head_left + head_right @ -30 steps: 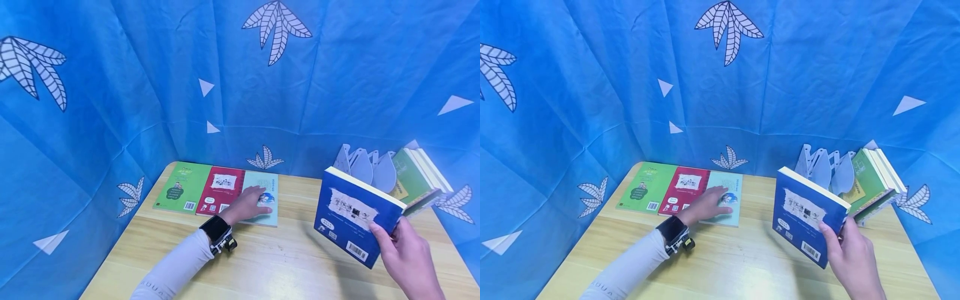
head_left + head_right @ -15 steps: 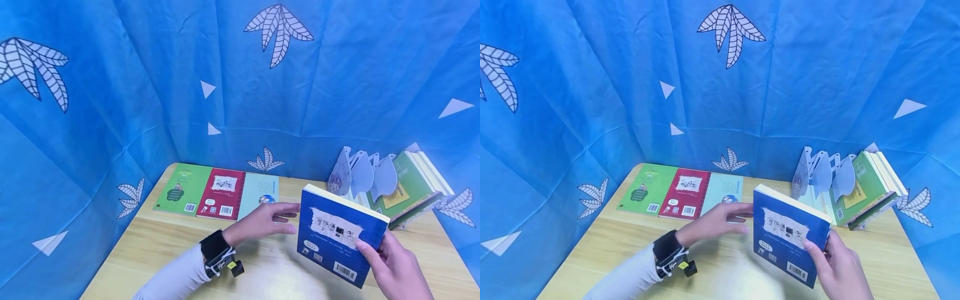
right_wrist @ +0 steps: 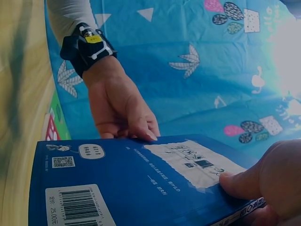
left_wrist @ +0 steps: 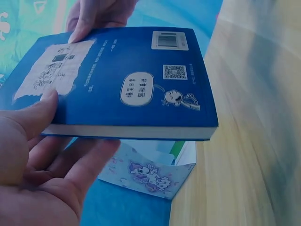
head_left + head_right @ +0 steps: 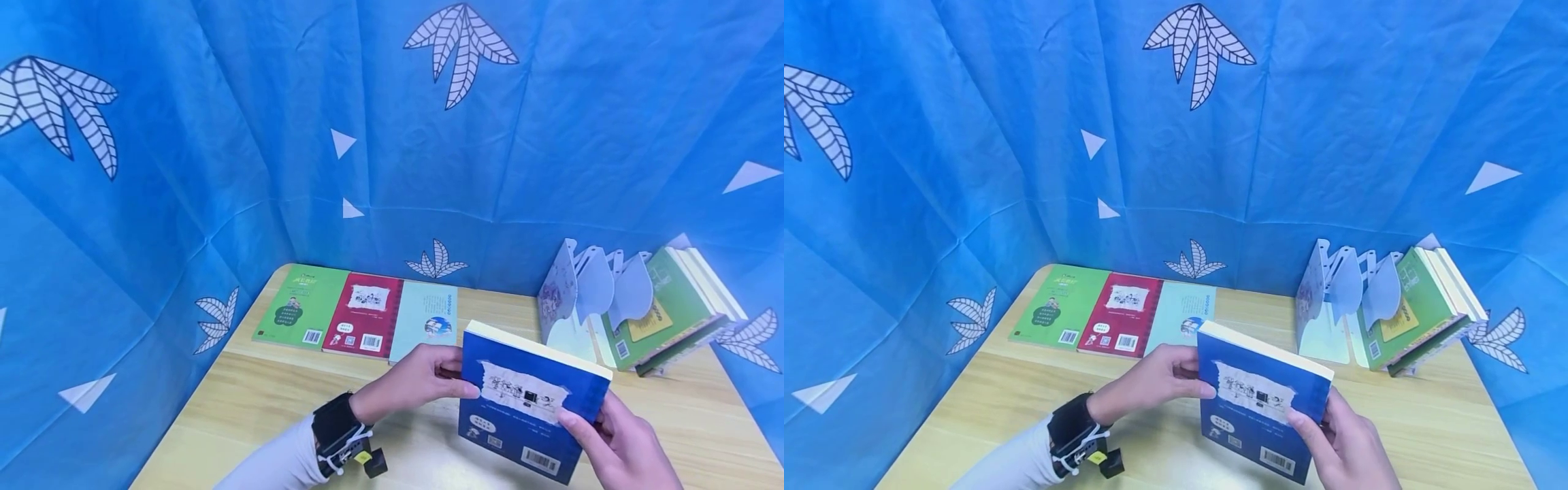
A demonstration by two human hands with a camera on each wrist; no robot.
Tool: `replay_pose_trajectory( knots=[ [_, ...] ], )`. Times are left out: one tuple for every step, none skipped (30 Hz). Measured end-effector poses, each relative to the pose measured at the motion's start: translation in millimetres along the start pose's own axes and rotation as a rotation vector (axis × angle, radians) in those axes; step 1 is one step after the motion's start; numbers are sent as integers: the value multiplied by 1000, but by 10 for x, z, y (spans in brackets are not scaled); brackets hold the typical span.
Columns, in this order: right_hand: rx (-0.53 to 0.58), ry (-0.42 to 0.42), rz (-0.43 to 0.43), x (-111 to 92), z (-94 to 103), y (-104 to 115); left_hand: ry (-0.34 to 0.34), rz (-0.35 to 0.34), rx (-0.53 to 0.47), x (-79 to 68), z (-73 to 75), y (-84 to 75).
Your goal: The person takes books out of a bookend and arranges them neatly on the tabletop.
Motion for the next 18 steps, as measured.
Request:
replay_pose_trajectory(
  knots=[
    [4, -1, 5, -5, -12, 6, -7, 5, -7, -14, 8, 2],
    [10, 2, 5, -8, -25, 6, -14, 7, -14, -27, 16, 0],
    [14, 4, 5, -10, -34, 6, -21, 8, -19, -38, 24, -1],
    [13, 5, 4, -8, -39, 3, -27, 6, -21, -43, 31, -6],
    [11, 8, -2, -6, -44, -4, -30, 3, -19, -46, 36, -11],
    [9, 11, -5, -2, -48, -9, -32, 0, -17, -49, 38, -16],
    [6, 16, -12, 2, -53, -18, -34, -6, -13, -50, 40, -24],
    [5, 22, -19, 7, -59, -27, -35, -13, -10, -50, 41, -32],
    [6, 27, -26, 13, -64, -35, -35, -26, -4, -49, 42, -45],
    [8, 34, -34, 19, -70, -43, -35, -36, -1, -46, 42, -54],
    [13, 42, -41, 26, -76, -49, -35, -49, 4, -42, 41, -68],
    [16, 50, -47, 33, -83, -56, -37, -61, 10, -37, 42, -77],
    [19, 53, -49, 40, -84, -58, -37, -75, 16, -30, 42, -91],
    [20, 56, -51, 47, -82, -62, -38, -87, 22, -21, 42, -101],
    [19, 54, -50, 57, -74, -64, -39, -99, 27, -12, 40, -111],
    [13, 45, -40, 67, -59, -59, -40, -106, 32, 1, 39, -116],
    [6, 34, -28, 77, -39, -54, -41, -115, 40, 14, 38, -123],
    [-2, 19, -11, 89, -13, -47, -41, -120, 44, 30, 36, -127]
  ],
)
Point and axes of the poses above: each hand's wrist, its own x-axis towards the middle knuckle, its own z-axis out of the back of the hand, y = z × x, the point moved 10 cm from there along x, towards the middle knuckle, and after that the axes turned 11 degrees about -y, right-handed, at the moved point
